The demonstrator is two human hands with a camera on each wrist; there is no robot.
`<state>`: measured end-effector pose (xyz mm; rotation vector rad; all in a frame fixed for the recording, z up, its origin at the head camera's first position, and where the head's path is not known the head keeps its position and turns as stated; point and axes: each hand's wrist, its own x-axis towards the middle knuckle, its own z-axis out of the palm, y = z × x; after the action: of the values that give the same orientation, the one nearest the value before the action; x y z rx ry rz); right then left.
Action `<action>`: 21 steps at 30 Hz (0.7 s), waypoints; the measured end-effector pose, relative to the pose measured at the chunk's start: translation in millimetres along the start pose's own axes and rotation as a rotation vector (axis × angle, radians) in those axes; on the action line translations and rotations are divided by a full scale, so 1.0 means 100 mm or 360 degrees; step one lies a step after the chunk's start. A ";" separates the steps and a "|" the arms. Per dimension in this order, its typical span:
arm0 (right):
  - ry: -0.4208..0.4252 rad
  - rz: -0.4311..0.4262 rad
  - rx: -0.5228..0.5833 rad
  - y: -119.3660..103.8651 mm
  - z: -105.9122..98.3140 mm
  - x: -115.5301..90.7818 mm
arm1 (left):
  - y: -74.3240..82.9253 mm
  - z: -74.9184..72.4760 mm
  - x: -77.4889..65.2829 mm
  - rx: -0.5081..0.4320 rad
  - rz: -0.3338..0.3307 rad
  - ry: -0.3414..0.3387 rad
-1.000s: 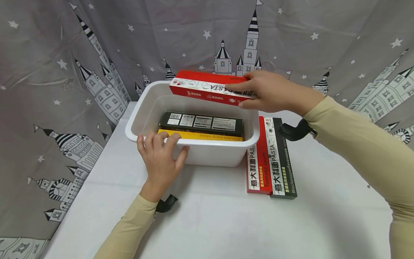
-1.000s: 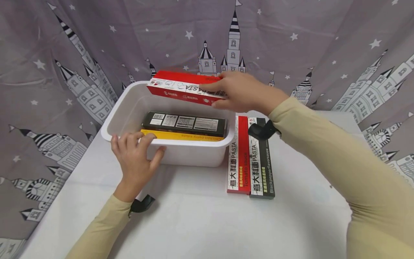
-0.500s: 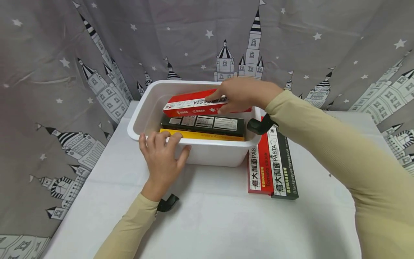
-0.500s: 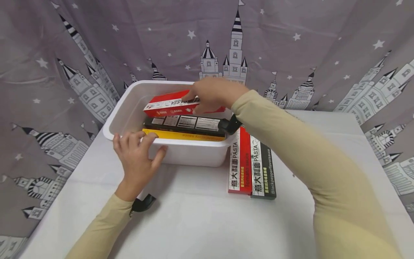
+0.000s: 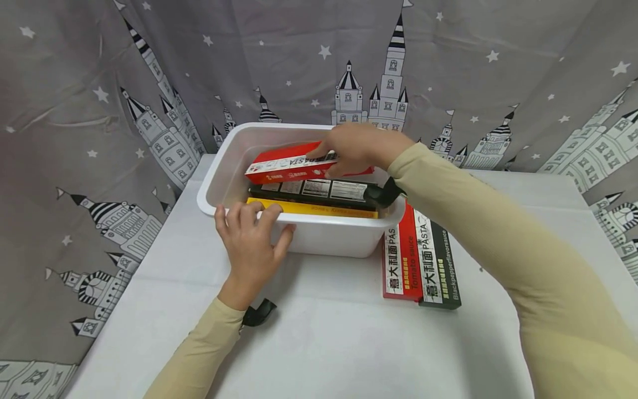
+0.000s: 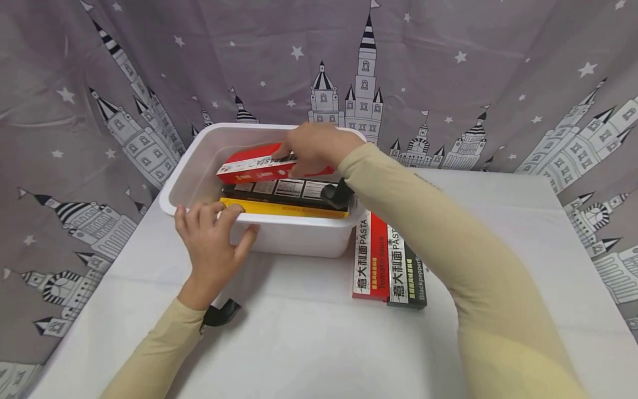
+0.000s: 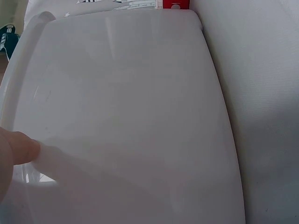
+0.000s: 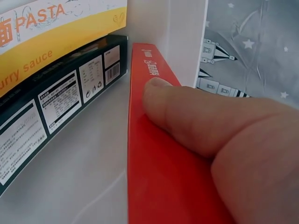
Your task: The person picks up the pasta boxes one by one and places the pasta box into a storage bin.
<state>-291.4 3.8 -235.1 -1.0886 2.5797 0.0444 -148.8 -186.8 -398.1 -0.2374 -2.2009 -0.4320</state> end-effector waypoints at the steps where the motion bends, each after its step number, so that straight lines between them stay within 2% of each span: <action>1: 0.0007 -0.0001 -0.0003 -0.01 0.01 0.01 | 0.00 0.00 0.00 -0.0001 -0.0001 0.0001; 12: 0.0005 0.0033 0.0031 -0.04 0.11 0.14 | 0.00 0.01 -0.01 -0.0007 0.0009 0.0006; 21: 0.0016 -0.0031 0.0040 0.05 0.20 0.17 | 0.00 0.01 -0.01 0.0002 0.0002 -0.0001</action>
<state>-300.1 -1.4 -260.4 -1.1073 2.5714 0.0019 -148.6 -186.5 -399.3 -0.2383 -2.2016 -0.4295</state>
